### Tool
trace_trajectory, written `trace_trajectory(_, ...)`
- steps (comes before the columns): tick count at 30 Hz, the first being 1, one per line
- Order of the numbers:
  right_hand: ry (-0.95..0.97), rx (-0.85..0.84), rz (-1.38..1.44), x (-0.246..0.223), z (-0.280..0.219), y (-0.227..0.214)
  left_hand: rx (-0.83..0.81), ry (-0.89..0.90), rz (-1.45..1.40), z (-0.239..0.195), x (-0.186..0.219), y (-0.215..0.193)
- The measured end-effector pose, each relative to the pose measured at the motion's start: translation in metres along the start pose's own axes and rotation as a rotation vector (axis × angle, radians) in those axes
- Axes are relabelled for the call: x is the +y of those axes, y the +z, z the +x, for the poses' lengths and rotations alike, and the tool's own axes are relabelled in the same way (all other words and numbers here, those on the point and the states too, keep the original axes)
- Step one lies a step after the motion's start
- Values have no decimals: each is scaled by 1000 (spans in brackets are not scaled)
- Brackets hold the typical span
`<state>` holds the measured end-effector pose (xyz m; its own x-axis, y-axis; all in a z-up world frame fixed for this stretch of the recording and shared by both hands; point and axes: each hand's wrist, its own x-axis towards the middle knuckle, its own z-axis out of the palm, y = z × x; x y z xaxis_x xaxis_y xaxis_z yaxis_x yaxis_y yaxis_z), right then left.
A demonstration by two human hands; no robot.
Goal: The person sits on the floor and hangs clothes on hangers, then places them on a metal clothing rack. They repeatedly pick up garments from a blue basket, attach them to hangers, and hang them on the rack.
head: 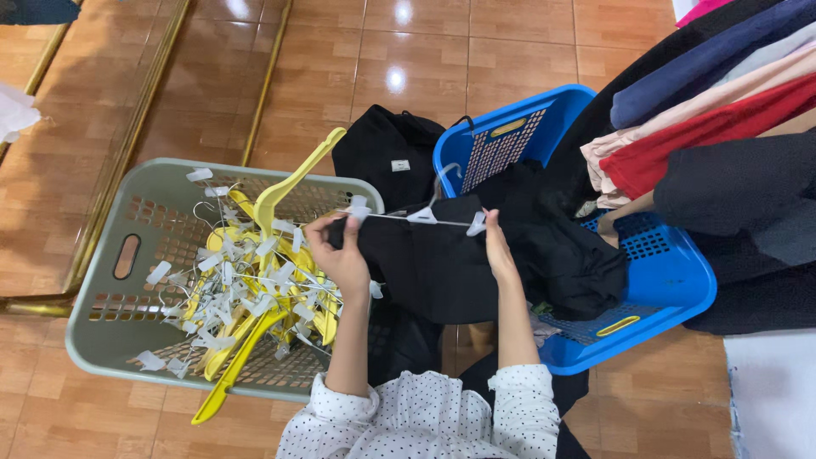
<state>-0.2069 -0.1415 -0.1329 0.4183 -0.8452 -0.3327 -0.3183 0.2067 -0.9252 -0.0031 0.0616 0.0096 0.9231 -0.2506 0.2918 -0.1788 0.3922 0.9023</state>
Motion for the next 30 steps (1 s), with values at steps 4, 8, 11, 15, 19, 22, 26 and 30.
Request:
trace_trajectory(4,-407,-96,416,22,-6,-10,88,-113,-230,6,-21,-7)
trace_trajectory(8,-376,79,489,17,-19,-15,112,-179,-341,9,-37,-12)
trace_trajectory(11,-449,121,557,1,-36,-23,109,-231,-349,5,-45,-12)
trace_trajectory(15,-500,50,522,-34,-60,-37,97,-274,-379,3,-52,-11)
trace_trajectory(19,-419,-39,644,-70,-85,-43,113,-286,-383,3,-61,-13)
trace_trajectory(22,-391,-106,597,-86,-95,-47,114,-291,-377,2,-70,-16)
trace_trajectory(26,-483,35,469,-90,-91,-39,94,-300,-345,1,-74,-15)
trace_trajectory(30,-515,103,466,-83,-89,-34,66,-113,93,-5,-55,-5)
